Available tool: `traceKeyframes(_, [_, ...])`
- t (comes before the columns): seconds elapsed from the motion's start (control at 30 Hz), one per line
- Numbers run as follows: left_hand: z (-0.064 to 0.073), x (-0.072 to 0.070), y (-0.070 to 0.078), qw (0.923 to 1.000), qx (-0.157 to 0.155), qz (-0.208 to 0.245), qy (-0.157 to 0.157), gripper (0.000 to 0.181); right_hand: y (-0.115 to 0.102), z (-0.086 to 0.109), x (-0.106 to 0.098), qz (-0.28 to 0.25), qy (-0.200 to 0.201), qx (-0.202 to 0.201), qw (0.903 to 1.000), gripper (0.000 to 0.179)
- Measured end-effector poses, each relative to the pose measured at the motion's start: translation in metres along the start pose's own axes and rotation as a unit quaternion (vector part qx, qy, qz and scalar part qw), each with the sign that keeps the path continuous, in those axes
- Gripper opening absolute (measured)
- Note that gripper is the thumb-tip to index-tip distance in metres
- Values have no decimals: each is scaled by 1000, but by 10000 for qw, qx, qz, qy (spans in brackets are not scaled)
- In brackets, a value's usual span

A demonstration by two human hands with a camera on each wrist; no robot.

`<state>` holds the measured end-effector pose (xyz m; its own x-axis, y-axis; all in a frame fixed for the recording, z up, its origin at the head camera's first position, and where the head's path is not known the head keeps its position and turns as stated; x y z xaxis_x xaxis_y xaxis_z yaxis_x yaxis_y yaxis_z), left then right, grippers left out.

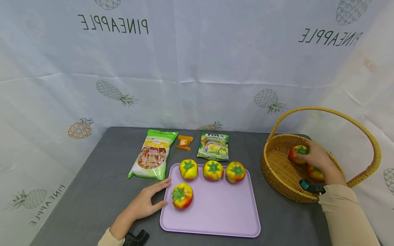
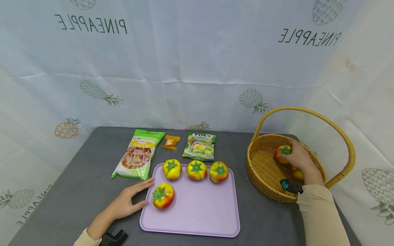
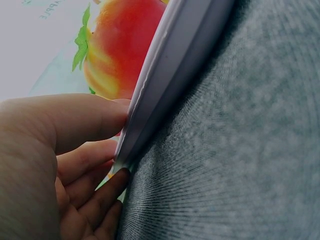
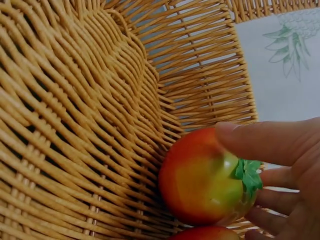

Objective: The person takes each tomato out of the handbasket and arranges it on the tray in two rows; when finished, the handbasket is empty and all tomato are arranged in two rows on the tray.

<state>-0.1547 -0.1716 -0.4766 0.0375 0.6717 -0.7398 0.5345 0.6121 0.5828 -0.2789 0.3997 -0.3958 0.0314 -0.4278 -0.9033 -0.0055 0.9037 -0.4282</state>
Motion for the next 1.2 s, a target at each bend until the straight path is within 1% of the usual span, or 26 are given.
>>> traceKeyframes(0.17, [0, 0, 1, 10000, 27, 8, 2, 57, 6, 0, 3, 138, -123, 27, 9998, 88])
traceKeyframes(0.33, [0, 0, 0, 10000, 15, 15, -28, 57, 5, -2, 4, 345, -36, -101, 9993, 86])
traceKeyframes(0.5, [0, 1, 0, 10000, 6, 7, -36, 57, -4, -2, 1, 317, 92, -190, 9993, 87])
traceKeyframes(0.77, [0, 0, -1, 10000, -59, 16, -75, 58, -25, 2, -5, 292, 219, -300, 9989, 90])
traceKeyframes(1.0, [0, -1, 0, 9999, -103, -12, -98, 58, -55, 15, -6, 53, 641, -606, 9961, 87])
traceKeyframes(1.2, [0, -1, 2, 9999, -113, -10, -110, 57, -83, 31, -7, -148, 980, -926, 9908, 84])
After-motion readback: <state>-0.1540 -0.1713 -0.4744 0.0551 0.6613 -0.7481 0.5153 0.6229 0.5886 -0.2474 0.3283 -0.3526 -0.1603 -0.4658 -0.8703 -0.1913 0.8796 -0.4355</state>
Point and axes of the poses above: each hand's wrist, its own z-axis away from the middle knuckle, its own x-axis out of the palm, y = z × x, the point moved 6 cm from there along -z, towards the middle knuckle, and after that the axes turned 7 degrees about y, right-handed, at the moved point
